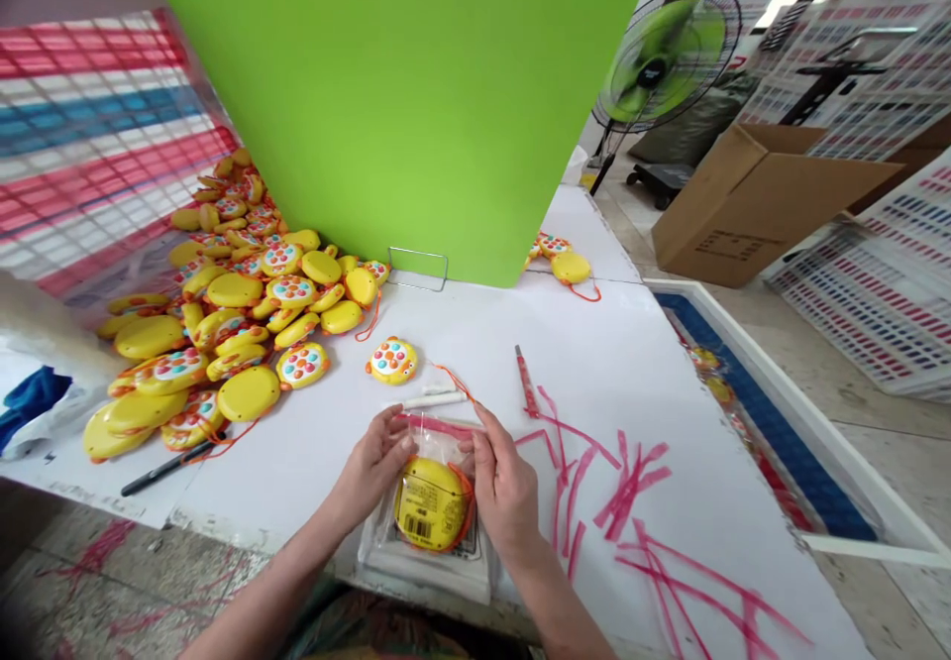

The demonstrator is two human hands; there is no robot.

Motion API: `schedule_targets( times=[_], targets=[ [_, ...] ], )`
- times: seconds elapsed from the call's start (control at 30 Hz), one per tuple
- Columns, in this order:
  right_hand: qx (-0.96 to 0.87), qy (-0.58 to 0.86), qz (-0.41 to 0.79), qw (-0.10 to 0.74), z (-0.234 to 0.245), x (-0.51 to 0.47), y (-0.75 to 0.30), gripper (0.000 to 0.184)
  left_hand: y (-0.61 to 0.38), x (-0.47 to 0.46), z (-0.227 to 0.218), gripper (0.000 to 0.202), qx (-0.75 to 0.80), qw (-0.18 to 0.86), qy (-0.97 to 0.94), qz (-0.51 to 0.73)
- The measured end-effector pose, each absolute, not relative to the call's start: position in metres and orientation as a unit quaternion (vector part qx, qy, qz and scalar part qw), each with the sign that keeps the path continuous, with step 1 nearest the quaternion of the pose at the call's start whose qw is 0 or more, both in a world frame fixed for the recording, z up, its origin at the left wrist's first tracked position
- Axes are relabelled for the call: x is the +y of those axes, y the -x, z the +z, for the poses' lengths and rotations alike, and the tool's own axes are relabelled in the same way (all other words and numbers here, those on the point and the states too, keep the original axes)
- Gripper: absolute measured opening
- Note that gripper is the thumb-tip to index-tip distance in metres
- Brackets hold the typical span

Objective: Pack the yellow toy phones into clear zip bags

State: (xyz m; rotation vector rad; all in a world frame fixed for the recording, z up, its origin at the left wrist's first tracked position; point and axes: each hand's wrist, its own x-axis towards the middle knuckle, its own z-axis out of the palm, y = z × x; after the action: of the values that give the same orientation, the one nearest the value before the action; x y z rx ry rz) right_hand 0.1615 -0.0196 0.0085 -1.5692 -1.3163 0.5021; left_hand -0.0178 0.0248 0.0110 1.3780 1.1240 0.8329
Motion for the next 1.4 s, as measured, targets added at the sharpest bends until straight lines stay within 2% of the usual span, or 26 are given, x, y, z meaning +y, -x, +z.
schedule_targets(
  times=[0.13, 0.3, 0.4, 0.5, 0.63, 0.8, 0.9, 1.0, 1.1, 1.2, 1.27, 1.33, 1.4],
  targets=[
    [-0.566, 0.642, 0.178, 0.485, 0.010, -0.016, -0.162, 0.035, 0.016, 0.021, 0.008, 0.034, 0.447, 0.661, -0.502, 0.335],
    [-0.651, 0.582, 0.016, 0.487, 0.023, -0.009, -0.166, 0.031, 0.011, 0.019, 0.014, 0.037, 0.450, 0.711, -0.420, 0.340],
    [-0.717, 0.521, -0.021, 0.462, 0.032, -0.009, -0.161, 0.035, 0.007, 0.016, 0.021, 0.033, 0.426, 0.715, -0.436, 0.342],
    [-0.761, 0.488, 0.001, 0.427, 0.036, -0.009, -0.150, 0.043, 0.007, 0.013, 0.035, 0.028, 0.409, 0.664, -0.532, 0.330],
    [-0.776, 0.477, -0.011, 0.413, 0.037, -0.008, -0.142, 0.051, 0.009, 0.008, 0.053, 0.027, 0.443, 0.525, -0.676, 0.265],
    [-0.786, 0.466, -0.018, 0.406, 0.041, -0.008, -0.137, 0.046, 0.009, 0.006, 0.059, 0.026, 0.467, 0.427, -0.752, 0.187],
    [-0.738, 0.503, 0.042, 0.447, 0.041, -0.007, -0.134, 0.031, 0.008, 0.006, 0.060, 0.028, 0.458, 0.425, -0.763, 0.167],
    [-0.581, 0.599, 0.160, 0.528, 0.037, 0.000, -0.152, 0.020, 0.009, 0.007, 0.060, 0.031, 0.444, 0.471, -0.739, 0.188],
    [-0.349, 0.620, 0.243, 0.660, 0.034, 0.007, -0.200, 0.030, 0.011, 0.010, 0.052, 0.032, 0.452, 0.545, -0.670, 0.224],
    [-0.174, 0.563, 0.224, 0.776, 0.033, 0.004, -0.256, 0.031, 0.014, 0.013, 0.036, 0.030, 0.478, 0.588, -0.603, 0.247],
    [-0.163, 0.561, 0.150, 0.797, 0.032, -0.007, -0.281, 0.025, 0.015, 0.015, 0.025, 0.028, 0.486, 0.618, -0.560, 0.260],
    [-0.235, 0.626, 0.140, 0.731, 0.030, -0.022, -0.291, 0.016, 0.015, 0.018, 0.016, 0.027, 0.486, 0.650, -0.520, 0.266],
    [-0.383, 0.698, 0.235, 0.558, 0.027, -0.037, -0.293, 0.015, 0.016, 0.021, 0.010, 0.030, 0.486, 0.667, -0.498, 0.266]
  ],
)
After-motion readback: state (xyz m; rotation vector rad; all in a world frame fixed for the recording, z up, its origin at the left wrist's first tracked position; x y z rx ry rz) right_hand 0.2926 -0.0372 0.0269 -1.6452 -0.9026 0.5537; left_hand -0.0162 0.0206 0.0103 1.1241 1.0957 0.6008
